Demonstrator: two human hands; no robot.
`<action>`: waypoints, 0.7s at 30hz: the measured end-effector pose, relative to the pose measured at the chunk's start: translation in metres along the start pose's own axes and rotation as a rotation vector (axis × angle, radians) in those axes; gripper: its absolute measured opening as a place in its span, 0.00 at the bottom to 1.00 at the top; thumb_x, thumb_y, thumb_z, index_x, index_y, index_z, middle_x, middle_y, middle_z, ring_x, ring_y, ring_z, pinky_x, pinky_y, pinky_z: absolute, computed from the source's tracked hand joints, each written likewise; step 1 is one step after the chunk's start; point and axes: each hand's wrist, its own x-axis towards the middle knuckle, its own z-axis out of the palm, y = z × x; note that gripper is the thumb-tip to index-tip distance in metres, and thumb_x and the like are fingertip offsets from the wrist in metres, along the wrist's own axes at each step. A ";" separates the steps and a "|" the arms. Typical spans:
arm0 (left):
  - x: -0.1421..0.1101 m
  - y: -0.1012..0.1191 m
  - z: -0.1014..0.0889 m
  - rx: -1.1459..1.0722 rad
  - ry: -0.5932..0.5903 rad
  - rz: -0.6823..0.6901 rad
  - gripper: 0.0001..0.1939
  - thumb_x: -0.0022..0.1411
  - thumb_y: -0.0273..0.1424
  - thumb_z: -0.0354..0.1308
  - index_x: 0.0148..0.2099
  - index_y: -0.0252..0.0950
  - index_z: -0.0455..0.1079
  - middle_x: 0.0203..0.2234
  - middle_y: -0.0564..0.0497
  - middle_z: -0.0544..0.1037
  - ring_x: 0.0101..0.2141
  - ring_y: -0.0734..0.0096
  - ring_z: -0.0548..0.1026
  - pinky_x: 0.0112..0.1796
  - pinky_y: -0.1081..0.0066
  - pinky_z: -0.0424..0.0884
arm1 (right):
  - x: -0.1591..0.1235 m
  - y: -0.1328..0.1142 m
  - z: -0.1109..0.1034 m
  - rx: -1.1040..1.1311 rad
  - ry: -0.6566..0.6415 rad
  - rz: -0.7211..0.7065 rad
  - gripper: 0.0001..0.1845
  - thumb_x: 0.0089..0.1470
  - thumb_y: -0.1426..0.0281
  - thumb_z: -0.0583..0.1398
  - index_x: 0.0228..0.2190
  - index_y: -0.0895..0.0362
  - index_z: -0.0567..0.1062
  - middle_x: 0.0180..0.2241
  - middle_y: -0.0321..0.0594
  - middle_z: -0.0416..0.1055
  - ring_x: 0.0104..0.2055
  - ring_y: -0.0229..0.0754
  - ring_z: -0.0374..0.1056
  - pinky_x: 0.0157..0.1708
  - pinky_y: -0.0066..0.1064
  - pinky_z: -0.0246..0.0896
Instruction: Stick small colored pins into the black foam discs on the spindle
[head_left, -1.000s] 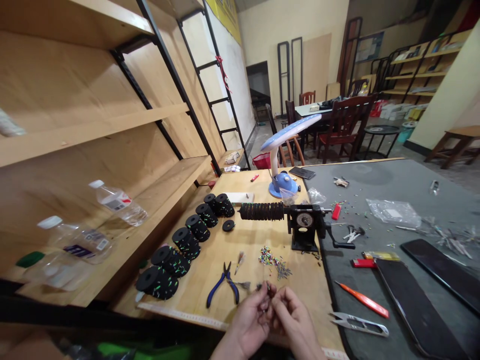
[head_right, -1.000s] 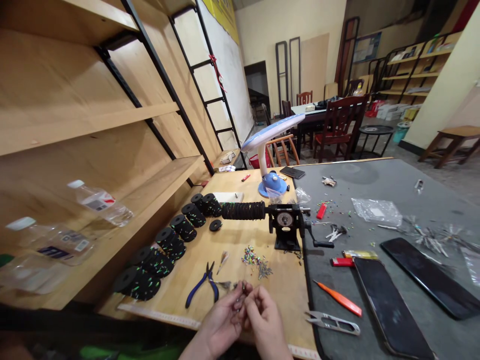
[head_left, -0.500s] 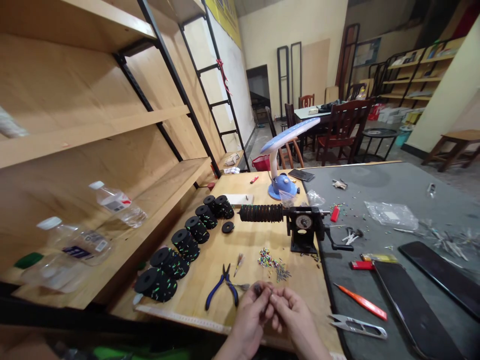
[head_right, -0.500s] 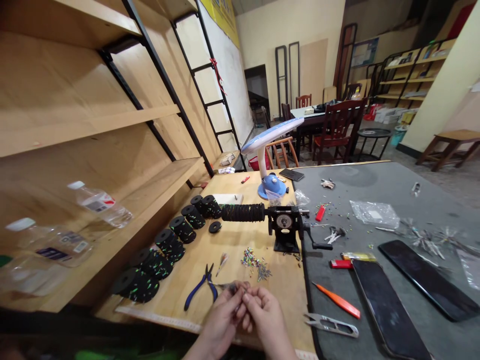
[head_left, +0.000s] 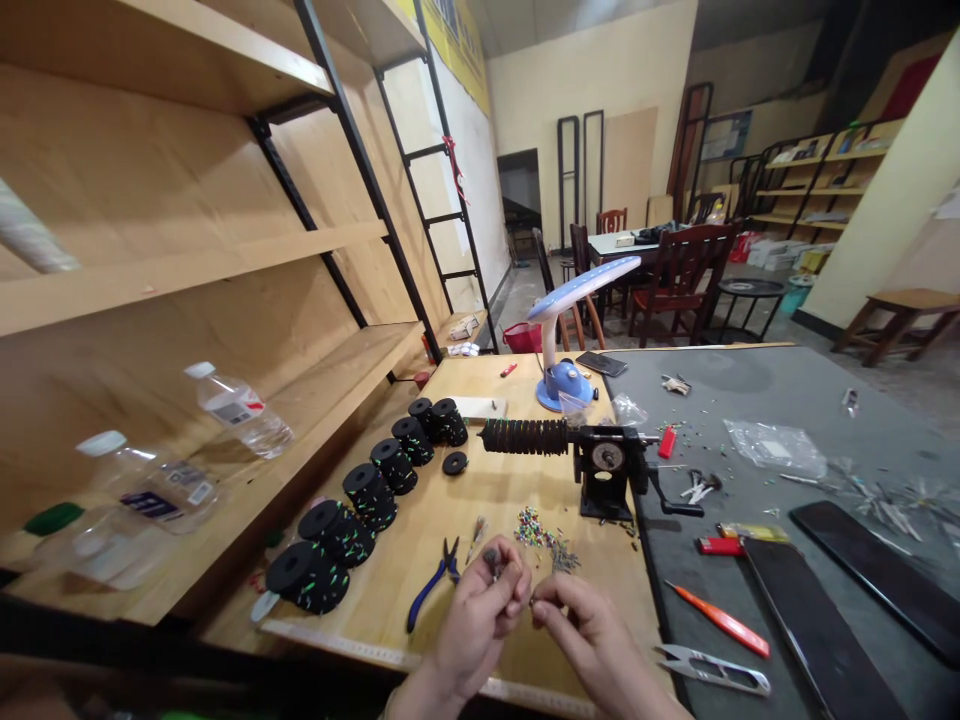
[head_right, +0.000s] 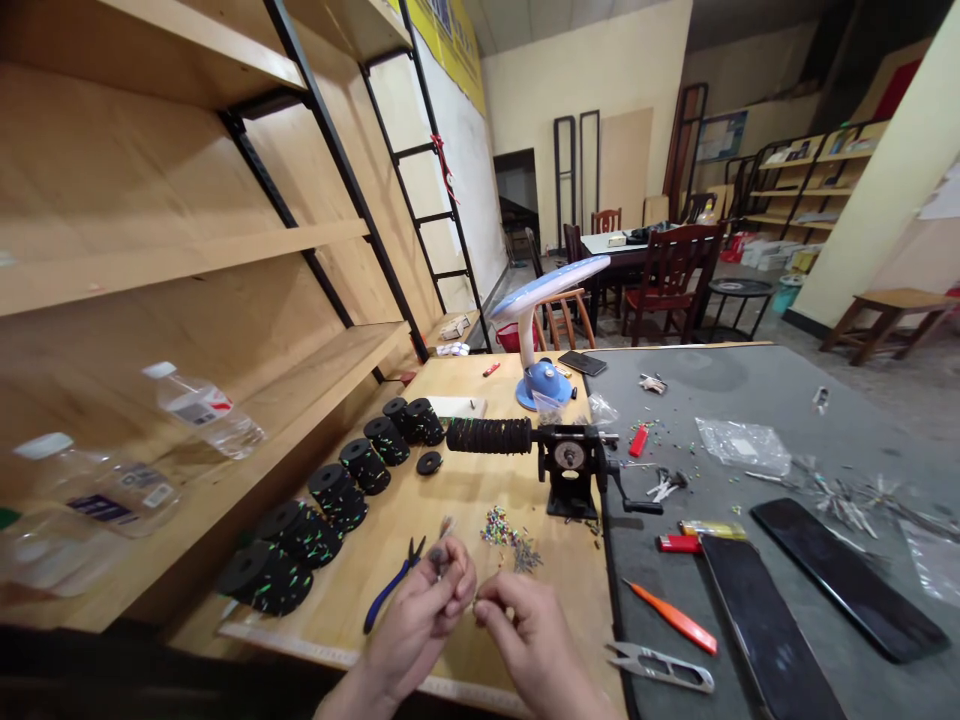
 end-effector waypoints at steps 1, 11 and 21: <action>-0.002 0.005 0.002 -0.050 -0.026 -0.026 0.14 0.57 0.33 0.64 0.29 0.34 0.61 0.20 0.57 0.64 0.19 0.85 0.55 0.18 0.83 0.44 | 0.001 -0.003 -0.002 -0.054 0.000 -0.094 0.10 0.58 0.70 0.55 0.27 0.56 0.73 0.25 0.38 0.71 0.28 0.40 0.65 0.30 0.29 0.57; -0.020 0.053 0.014 -0.415 -0.125 -0.030 0.10 0.56 0.27 0.65 0.29 0.34 0.64 0.19 0.59 0.59 0.17 0.87 0.54 0.16 0.86 0.45 | 0.029 0.011 0.002 -0.244 0.086 -0.439 0.09 0.57 0.78 0.55 0.37 0.53 0.71 0.36 0.41 0.74 0.39 0.45 0.63 0.39 0.38 0.60; -0.030 0.069 0.026 -0.367 -0.096 0.012 0.15 0.51 0.27 0.68 0.27 0.35 0.61 0.17 0.60 0.55 0.17 0.85 0.49 0.15 0.85 0.44 | 0.041 0.041 0.004 -0.261 0.203 -0.440 0.09 0.57 0.77 0.56 0.36 0.53 0.73 0.37 0.42 0.75 0.42 0.47 0.63 0.42 0.42 0.63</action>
